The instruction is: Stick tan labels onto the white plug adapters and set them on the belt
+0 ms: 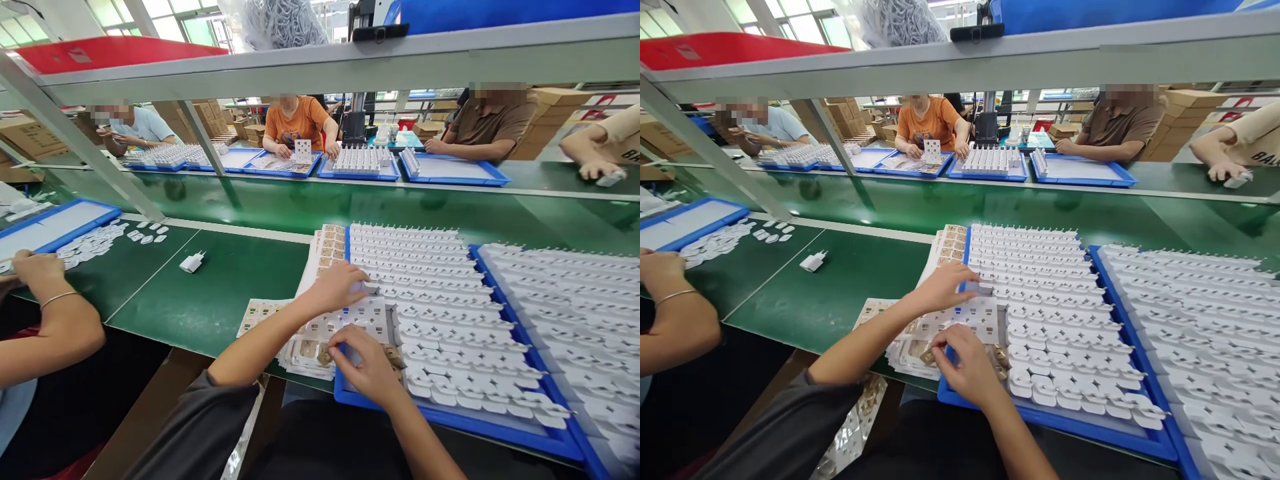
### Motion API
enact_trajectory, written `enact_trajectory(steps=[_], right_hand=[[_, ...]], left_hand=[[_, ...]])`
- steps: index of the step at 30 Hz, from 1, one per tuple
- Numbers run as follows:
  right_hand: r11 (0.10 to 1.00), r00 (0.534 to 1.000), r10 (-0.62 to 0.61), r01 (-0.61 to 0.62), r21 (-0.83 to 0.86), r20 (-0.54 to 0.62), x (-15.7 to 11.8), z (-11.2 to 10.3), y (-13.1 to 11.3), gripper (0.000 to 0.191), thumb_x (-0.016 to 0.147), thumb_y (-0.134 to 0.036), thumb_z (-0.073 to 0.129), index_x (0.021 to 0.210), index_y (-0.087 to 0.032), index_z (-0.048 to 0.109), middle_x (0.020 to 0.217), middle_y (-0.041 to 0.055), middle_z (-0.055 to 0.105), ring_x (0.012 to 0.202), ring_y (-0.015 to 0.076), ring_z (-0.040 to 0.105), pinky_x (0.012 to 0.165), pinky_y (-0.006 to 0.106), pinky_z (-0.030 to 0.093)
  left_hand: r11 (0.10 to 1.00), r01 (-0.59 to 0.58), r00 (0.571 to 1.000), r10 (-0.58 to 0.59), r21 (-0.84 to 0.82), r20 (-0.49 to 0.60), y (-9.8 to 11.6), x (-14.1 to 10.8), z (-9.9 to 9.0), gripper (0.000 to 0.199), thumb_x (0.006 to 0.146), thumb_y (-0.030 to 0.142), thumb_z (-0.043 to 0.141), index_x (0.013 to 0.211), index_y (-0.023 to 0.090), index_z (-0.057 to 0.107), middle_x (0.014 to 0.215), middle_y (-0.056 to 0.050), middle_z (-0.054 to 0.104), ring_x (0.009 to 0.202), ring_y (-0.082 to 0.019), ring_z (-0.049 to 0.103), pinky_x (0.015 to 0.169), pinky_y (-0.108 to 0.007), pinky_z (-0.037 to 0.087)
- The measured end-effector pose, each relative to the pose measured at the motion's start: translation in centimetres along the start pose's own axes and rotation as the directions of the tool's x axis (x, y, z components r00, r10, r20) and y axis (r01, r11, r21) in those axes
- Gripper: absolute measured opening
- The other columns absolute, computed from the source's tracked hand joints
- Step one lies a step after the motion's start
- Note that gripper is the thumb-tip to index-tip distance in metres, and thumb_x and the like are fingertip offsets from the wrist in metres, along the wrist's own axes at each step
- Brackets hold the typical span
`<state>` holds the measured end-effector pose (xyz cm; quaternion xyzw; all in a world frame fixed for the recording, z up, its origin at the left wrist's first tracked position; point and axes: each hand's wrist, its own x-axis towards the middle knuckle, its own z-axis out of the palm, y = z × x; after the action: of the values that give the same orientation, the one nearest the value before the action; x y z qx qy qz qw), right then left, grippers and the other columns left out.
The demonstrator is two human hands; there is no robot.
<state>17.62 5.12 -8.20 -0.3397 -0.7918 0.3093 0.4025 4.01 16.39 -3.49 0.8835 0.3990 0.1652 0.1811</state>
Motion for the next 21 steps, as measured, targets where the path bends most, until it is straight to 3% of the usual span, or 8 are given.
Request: enact_trajectory(steps=[3,7,14,16,18,19,21], right_hand=[[1.0,1.0,-0.001,0.001,0.026,0.011,-0.1,-0.1,-0.3,0.012,0.093,-0.014,0.054,0.086,-0.022,0.06,0.079,0.0018,0.066,0.075,0.018,0.062,0.071,0.03,0.049],[1.0,1.0,0.008,-0.008,0.021,-0.011,-0.4,-0.1,-0.1,0.012,0.093,-0.016,0.053,0.085,-0.022,0.061,0.077,0.0023,0.066,0.072,0.0181,0.062,0.068,0.029,0.05],[0.999,0.997,0.029,-0.028,0.018,-0.075,-0.5,-0.2,0.0,0.011,0.093,-0.017,0.054,0.086,-0.022,0.062,0.078,0.0022,0.065,0.073,0.0182,0.063,0.068,0.029,0.049],[0.999,0.995,0.03,-0.028,0.021,-0.097,-0.5,-0.4,-0.1,0.011,0.093,-0.018,0.054,0.086,-0.022,0.062,0.077,0.0021,0.064,0.073,0.0181,0.062,0.067,0.029,0.049],[0.999,0.991,0.032,-0.028,0.036,-0.13,-0.5,-0.5,-0.2,0.011,0.094,-0.019,0.054,0.086,-0.022,0.062,0.077,0.0019,0.064,0.072,0.0177,0.062,0.067,0.029,0.05],[0.998,0.987,0.039,-0.032,0.048,-0.155,-0.5,-0.6,-0.1,0.011,0.094,-0.02,0.055,0.086,-0.021,0.063,0.077,0.002,0.065,0.073,0.0177,0.063,0.068,0.029,0.05],[0.995,0.973,0.08,-0.064,0.08,-0.218,-0.5,-0.7,0.1,0.01,0.093,-0.022,0.057,0.087,-0.021,0.064,0.08,0.0024,0.067,0.075,0.018,0.064,0.071,0.03,0.051]], left_hand=[[0.963,-0.134,0.991,0.135,0.235,0.013,1.9,2.8,2.5,0.04,0.085,0.044,0.071,0.111,0.013,0.068,0.111,-0.015,0.065,0.108,-0.031,0.055,0.091,-0.041,0.045],[0.944,-0.157,0.986,0.165,0.29,-0.001,3.1,4.4,4.5,0.03,0.08,0.037,0.076,0.093,0.01,0.071,0.106,-0.018,0.061,0.108,-0.034,0.053,0.086,-0.042,0.044],[0.961,-0.154,0.983,0.173,0.232,-0.065,2.7,3.3,3.7,0.025,0.084,0.037,0.072,0.097,0.016,0.068,0.112,-0.012,0.063,0.104,-0.027,0.056,0.087,-0.038,0.047],[0.987,-0.105,0.981,0.123,0.119,-0.153,2.2,2.5,3.0,0.024,0.087,0.035,0.07,0.101,0.017,0.065,0.112,-0.01,0.065,0.103,-0.025,0.059,0.089,-0.038,0.048],[0.989,-0.029,0.966,-0.009,-0.142,-0.26,1.6,1.4,2.2,0.024,0.086,0.033,0.069,0.104,0.019,0.063,0.108,-0.008,0.068,0.099,-0.022,0.062,0.088,-0.036,0.051],[0.952,0.01,0.95,-0.104,-0.306,-0.295,1.3,0.8,1.9,0.025,0.085,0.032,0.07,0.104,0.019,0.062,0.107,-0.007,0.068,0.096,-0.021,0.063,0.086,-0.035,0.052],[0.787,0.056,0.909,-0.294,-0.615,-0.294,0.8,-0.6,1.4,0.03,0.08,0.035,0.072,0.102,0.019,0.061,0.104,-0.006,0.068,0.092,-0.019,0.065,0.08,-0.031,0.055]])
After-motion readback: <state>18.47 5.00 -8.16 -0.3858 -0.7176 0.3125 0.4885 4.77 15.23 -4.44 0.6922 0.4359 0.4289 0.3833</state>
